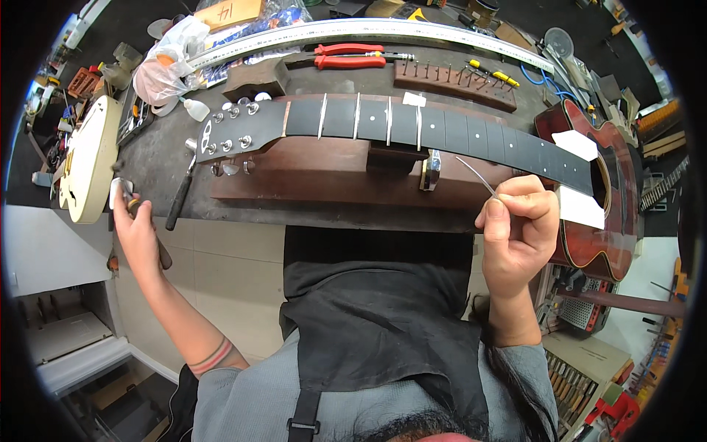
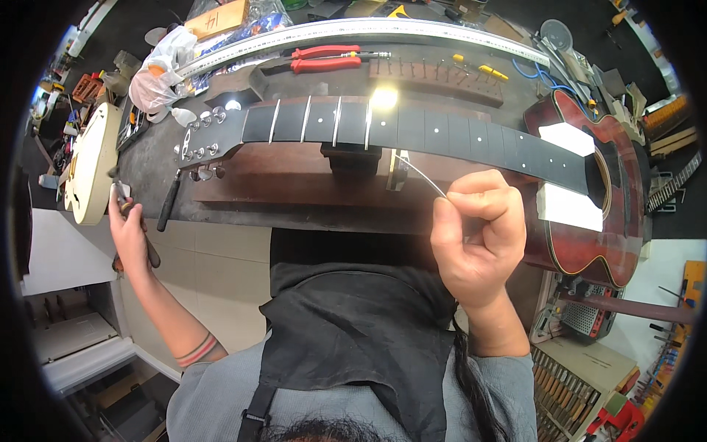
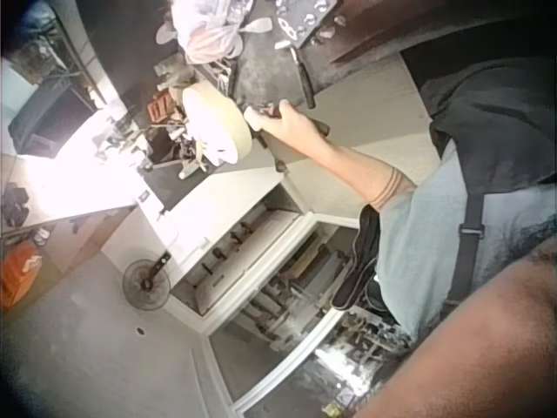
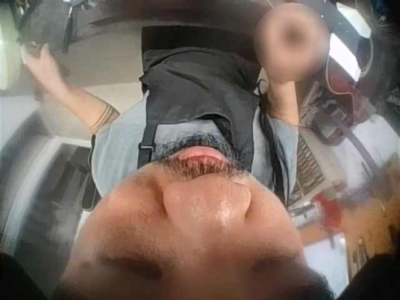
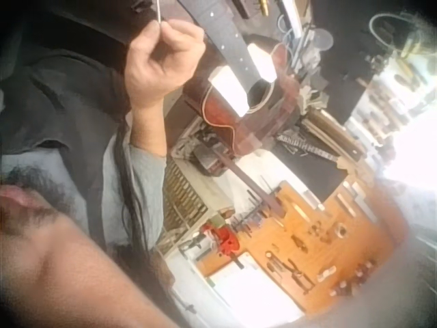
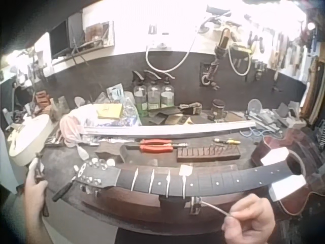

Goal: The person installs frets onto a guitar neck using a hammer and a specialized fret installation tool. They apply glue to the fret slots, insert the frets, and tap them into place. The person also uses pliers to trim the excess length of the frets and a hammer to ensure they are flush with the fretboard.

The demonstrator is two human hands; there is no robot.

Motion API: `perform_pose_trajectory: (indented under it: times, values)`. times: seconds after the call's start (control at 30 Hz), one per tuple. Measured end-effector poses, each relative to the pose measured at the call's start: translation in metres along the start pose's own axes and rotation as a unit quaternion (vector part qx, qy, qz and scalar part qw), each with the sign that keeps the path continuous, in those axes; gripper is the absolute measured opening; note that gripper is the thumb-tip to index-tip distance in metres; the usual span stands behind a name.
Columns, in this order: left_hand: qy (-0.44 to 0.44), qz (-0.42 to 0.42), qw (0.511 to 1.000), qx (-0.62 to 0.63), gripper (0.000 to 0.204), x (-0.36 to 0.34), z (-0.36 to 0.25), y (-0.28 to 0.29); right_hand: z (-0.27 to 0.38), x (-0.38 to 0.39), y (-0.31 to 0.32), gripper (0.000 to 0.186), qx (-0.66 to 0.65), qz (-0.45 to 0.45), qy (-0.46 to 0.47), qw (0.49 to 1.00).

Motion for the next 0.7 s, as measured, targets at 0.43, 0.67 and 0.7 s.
perform_pose_trajectory:
  times: [0.43,0.67,0.7]
  values:
    - [-0.177,-0.118,0.968,-0.135,0.035,0.002,-0.054,-0.042,0.004,-0.009,-0.008,0.023,-0.041,-0.011,-0.062,0.997]
    - [-0.015,0.515,0.706,0.486,0.033,0.177,-0.234,-0.106,0.011,-0.004,-0.025,0.039,0.053,0.028,0.059,0.996]
    - [0.013,0.536,0.651,0.537,0.029,0.184,-0.243,-0.117,0.015,-0.008,-0.025,0.042,0.096,0.051,0.1,0.989]
Point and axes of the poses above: each hand's wrist, its own x-axis away from the middle knuckle, its own y-axis out of the back of the hand, z = x × y, the point moved 1 cm from there along -x, towards the middle knuckle, and after that the axes turned 8 degrees about -x, right-handed, at the moved point
